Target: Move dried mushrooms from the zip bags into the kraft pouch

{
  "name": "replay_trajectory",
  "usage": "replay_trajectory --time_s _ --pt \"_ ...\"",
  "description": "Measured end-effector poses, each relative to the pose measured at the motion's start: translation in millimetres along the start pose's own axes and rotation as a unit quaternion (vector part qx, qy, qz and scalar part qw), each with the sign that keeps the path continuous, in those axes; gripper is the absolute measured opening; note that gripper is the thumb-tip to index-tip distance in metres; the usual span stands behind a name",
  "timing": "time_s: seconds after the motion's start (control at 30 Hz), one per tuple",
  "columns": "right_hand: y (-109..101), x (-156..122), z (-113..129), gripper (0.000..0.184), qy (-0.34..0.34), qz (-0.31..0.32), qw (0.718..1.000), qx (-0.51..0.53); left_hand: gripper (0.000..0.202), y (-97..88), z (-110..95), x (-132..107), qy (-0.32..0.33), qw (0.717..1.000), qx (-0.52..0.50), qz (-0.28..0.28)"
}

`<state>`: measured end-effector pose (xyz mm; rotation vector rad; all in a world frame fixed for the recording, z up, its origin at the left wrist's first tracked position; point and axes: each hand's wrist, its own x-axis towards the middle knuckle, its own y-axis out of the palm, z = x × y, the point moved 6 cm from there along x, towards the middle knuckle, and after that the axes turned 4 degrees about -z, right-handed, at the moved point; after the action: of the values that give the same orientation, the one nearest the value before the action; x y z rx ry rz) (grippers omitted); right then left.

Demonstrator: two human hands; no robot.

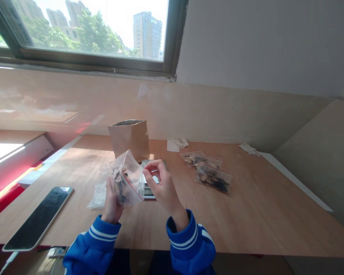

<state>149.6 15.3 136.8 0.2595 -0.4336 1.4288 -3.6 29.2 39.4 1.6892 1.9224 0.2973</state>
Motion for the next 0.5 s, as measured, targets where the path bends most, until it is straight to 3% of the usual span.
replay_trajectory --time_s 0.1,0.2,0.3,0.5 --pt "10 9 10 0.016 0.007 0.124 0.991 -0.050 0.071 1.8 -1 1 0.004 1.000 0.005 0.019" --pt "22 15 6 0.016 -0.006 0.185 0.977 -0.108 0.058 3.5 -8 3 0.054 0.998 0.009 0.020" --pt "37 17 -8 0.020 0.000 0.216 0.969 -0.118 0.049 -3.0 -16 6 0.114 0.992 0.053 -0.025" --pt "66 13 -31 0.023 -0.009 0.230 0.969 -0.088 0.045 -18.7 -15 11 0.131 0.979 0.131 -0.082"
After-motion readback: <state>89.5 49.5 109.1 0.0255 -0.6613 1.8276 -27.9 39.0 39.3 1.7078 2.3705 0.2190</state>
